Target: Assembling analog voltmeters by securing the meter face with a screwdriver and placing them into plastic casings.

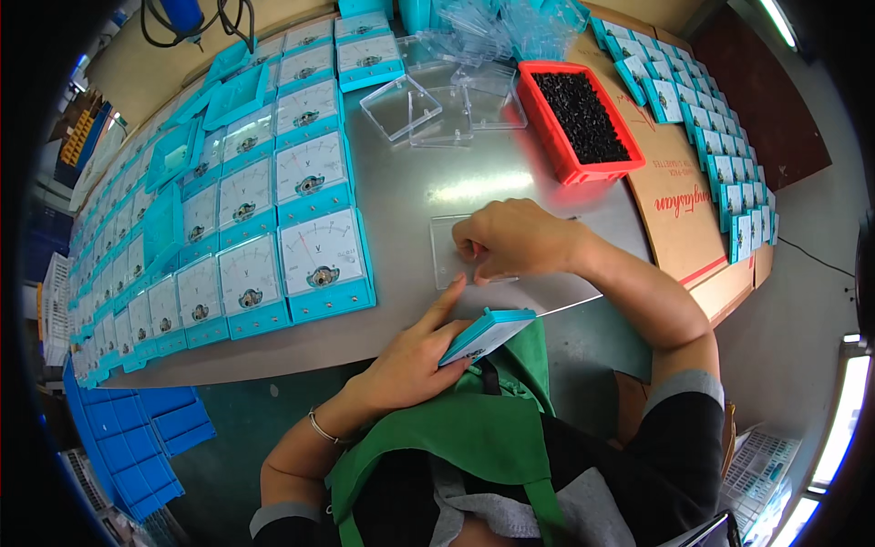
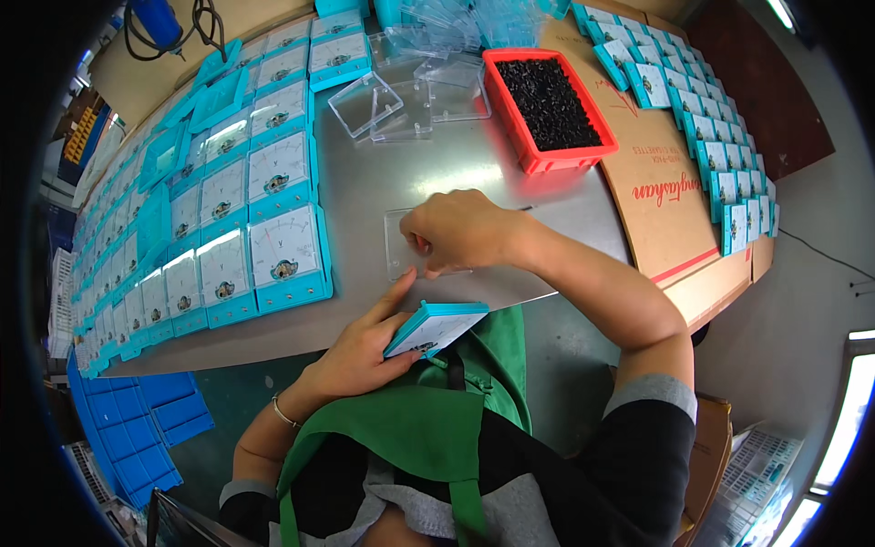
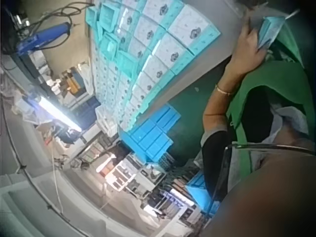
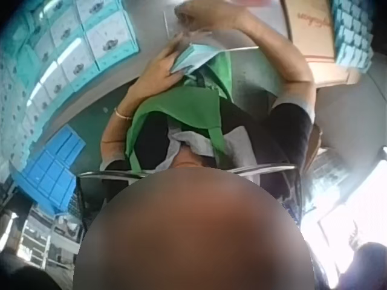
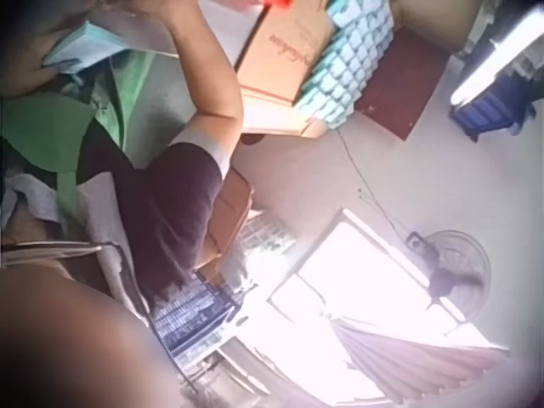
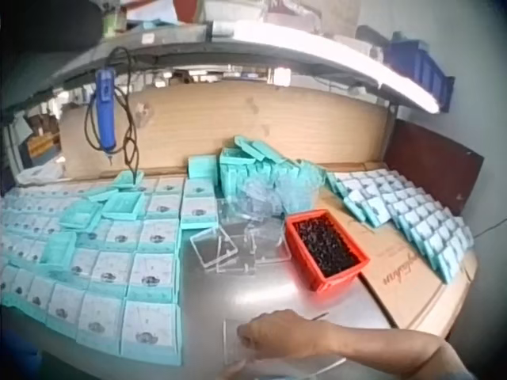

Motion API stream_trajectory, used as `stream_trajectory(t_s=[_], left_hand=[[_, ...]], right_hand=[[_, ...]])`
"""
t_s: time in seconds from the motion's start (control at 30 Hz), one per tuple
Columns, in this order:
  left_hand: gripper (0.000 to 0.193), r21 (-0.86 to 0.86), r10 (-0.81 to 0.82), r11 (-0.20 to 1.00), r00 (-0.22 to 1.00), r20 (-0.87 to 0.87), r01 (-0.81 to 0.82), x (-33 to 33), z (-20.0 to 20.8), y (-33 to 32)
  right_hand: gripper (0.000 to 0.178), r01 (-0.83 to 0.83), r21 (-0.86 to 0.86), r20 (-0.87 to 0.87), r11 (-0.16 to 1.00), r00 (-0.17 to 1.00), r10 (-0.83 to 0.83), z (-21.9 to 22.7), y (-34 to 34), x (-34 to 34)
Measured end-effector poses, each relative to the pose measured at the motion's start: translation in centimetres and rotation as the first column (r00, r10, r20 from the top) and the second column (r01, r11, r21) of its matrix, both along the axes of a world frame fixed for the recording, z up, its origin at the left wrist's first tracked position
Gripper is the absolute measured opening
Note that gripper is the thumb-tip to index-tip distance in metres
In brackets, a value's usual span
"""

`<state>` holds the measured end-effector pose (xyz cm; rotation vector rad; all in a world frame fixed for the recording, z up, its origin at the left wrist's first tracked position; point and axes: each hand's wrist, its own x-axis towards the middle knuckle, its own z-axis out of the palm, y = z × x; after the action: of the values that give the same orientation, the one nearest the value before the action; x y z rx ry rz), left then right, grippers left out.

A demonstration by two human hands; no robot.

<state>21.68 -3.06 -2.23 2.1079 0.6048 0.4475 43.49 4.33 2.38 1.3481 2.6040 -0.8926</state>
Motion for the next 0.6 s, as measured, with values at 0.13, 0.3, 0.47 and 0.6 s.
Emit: stream_trajectory(t_s=[0.13,0.3,0.47,0.6], left_hand=[[0.042,-0.068,0.020,0.997,0.999,-0.035,-0.022,-0.1,0.2,-0.8],[0.041,-0.028,0.004,1.000,1.000,-0.001,-0.004,-0.2,0.3,-0.4],[0.040,-0.083,0.015,0.996,1.000,0.011,-0.014,-0.2,0.2,-0.4],[0.040,-0.118,0.024,0.993,1.000,-0.010,-0.025,-0.3,0.0,-0.5]], right_hand=[[0.017,0.299,0.081,-0.543,0.951,0.813,-0.210,1.5,-3.9,-0.6],[0.013,0.517,-0.297,-0.930,0.803,0.036,-0.367,-0.4,-5.4,-3.0],[0.009,0.556,-0.251,-0.949,0.792,0.018,-0.314,-1.4,-5.3,-3.3],[0.009,0.586,-0.245,-0.958,0.772,-0.023,-0.286,-2.2,-6.5,-3.8]])
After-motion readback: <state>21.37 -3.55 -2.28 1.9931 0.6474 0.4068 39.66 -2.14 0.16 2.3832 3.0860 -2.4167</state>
